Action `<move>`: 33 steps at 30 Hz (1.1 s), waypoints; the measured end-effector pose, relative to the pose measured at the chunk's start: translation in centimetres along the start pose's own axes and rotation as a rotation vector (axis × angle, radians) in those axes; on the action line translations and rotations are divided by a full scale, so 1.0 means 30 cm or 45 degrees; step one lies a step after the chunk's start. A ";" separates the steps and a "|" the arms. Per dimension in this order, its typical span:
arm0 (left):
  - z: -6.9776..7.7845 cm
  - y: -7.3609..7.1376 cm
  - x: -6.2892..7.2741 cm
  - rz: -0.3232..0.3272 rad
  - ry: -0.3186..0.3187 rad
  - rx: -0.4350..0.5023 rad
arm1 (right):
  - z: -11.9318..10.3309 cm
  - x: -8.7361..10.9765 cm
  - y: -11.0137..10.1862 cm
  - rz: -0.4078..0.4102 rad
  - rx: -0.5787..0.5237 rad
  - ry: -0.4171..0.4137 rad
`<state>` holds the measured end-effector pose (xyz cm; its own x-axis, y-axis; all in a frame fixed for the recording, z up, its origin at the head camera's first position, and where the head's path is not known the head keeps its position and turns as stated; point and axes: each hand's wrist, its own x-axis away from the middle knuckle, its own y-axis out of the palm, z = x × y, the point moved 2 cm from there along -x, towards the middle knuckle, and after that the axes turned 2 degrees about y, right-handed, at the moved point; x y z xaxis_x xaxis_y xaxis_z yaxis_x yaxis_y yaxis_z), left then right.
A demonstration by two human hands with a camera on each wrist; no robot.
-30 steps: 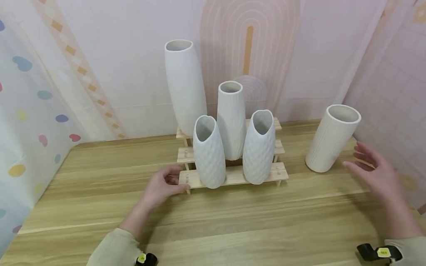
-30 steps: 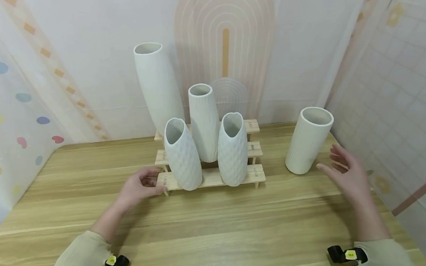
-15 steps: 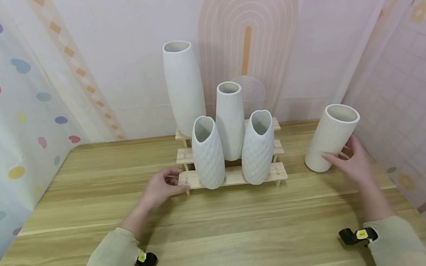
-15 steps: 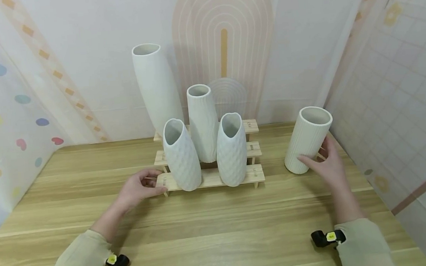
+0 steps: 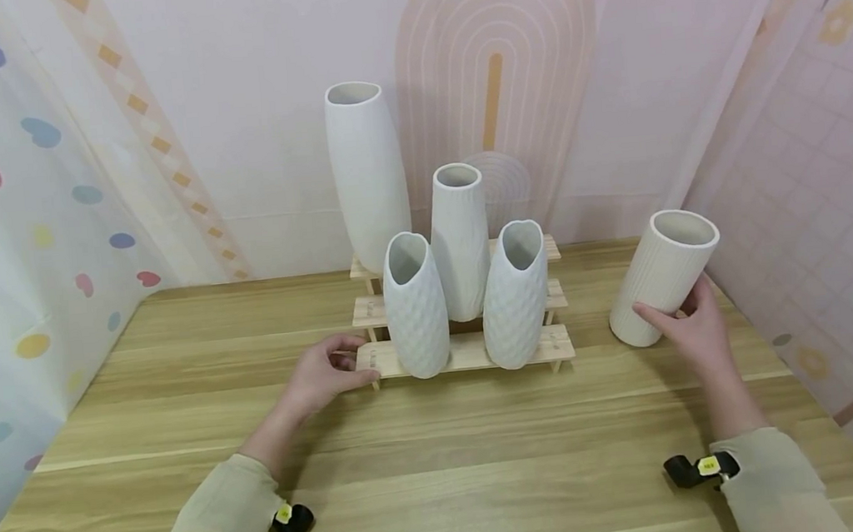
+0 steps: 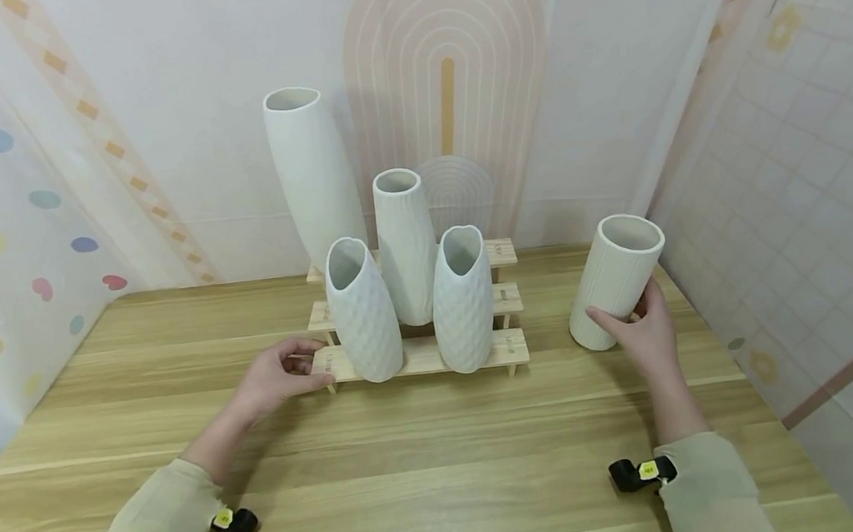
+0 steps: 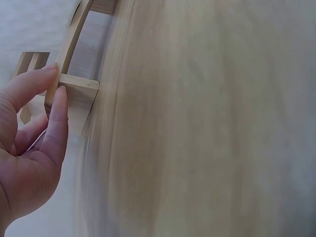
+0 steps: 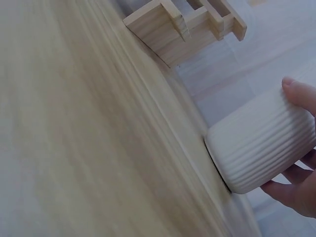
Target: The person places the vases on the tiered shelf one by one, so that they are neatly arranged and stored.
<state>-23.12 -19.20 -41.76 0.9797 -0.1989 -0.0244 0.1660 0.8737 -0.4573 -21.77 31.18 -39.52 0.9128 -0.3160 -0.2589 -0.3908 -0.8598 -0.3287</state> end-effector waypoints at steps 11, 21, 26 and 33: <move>0.003 -0.005 0.000 -0.003 -0.024 -0.002 | -0.097 0.002 -0.020 -0.006 -0.012 0.033; 0.009 -0.002 0.002 -0.010 -0.025 0.001 | -0.287 -0.065 0.008 -0.049 -0.100 -0.157; 0.009 0.001 0.000 -0.014 -0.020 0.012 | -0.346 -0.101 0.052 -0.104 -0.128 -0.232; 0.007 -0.004 0.003 -0.015 -0.021 0.010 | -0.375 -0.134 0.141 -0.169 -0.217 -0.230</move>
<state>-23.04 -19.23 -41.52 0.9794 -0.2020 -0.0041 0.1785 0.8748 -0.4503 -25.77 24.29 -29.66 0.9125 -0.1328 -0.3869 -0.2300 -0.9487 -0.2170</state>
